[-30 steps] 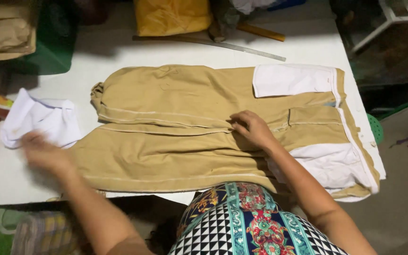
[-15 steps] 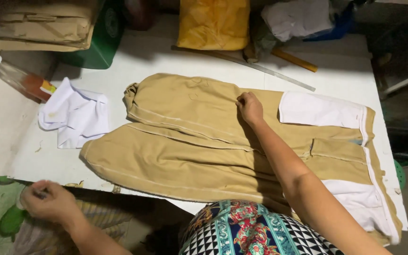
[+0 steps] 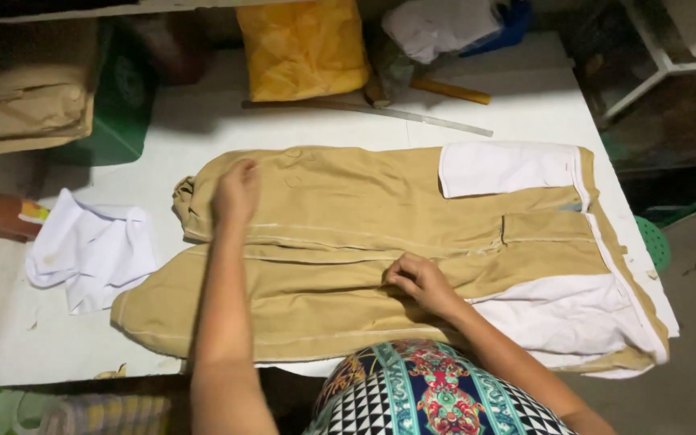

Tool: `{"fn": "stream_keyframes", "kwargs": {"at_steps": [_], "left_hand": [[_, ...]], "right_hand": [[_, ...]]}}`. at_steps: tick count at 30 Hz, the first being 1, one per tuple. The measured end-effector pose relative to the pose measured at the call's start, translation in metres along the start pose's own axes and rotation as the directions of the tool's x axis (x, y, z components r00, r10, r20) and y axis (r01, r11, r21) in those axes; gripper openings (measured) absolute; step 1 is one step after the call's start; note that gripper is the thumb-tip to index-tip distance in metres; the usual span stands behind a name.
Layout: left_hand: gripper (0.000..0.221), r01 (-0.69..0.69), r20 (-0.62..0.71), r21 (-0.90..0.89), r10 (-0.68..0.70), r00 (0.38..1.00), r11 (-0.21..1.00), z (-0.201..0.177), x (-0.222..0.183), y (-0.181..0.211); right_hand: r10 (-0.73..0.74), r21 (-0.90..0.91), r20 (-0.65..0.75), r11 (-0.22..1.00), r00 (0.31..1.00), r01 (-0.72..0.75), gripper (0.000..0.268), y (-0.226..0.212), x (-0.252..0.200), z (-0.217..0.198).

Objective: Inspecting and preparing a pair of trousers by turning them inside out and smoothing the fabric on a work table.

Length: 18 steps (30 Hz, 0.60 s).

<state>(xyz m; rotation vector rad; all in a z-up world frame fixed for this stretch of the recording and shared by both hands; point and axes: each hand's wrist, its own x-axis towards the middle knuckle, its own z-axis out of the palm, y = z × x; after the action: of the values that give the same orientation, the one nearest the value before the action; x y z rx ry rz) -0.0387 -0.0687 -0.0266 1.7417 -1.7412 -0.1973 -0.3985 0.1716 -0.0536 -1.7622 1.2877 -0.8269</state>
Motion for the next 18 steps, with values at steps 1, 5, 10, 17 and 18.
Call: {"fn": "stream_keyframes", "kwargs": {"at_steps": [1, 5, 10, 17, 18], "left_hand": [[0.032, 0.079, 0.275, -0.039, -0.066, 0.959, 0.996, 0.012, 0.006, 0.025], [0.037, -0.084, 0.283, -0.103, 0.11, 0.953, 0.991, 0.084, 0.014, 0.045], [0.038, 0.051, 0.382, 0.034, -0.06, 0.922, 0.998, 0.118, 0.018, 0.059], [0.029, -0.12, 0.429, 0.116, 0.06, 0.902, 0.986, 0.159, 0.057, 0.025], [0.029, -0.094, 0.44, 0.077, 0.051, 0.897, 0.993, 0.148, 0.057, 0.024]], "right_hand": [[0.011, -0.038, -0.023, 0.999, 1.0, -0.011, 0.011, 0.003, -0.009, 0.003], [0.096, 0.006, -0.094, 0.995, 0.991, -0.096, 0.011, 0.006, -0.035, 0.01], [0.14, 0.019, -0.173, 0.99, 0.975, -0.138, 0.008, 0.013, -0.039, 0.017], [0.141, -0.096, -0.158, 0.983, 0.977, -0.158, 0.01, 0.005, -0.031, 0.018], [0.146, -0.088, -0.176, 0.983, 0.973, -0.163, 0.009, 0.004, -0.03, 0.018]]}}
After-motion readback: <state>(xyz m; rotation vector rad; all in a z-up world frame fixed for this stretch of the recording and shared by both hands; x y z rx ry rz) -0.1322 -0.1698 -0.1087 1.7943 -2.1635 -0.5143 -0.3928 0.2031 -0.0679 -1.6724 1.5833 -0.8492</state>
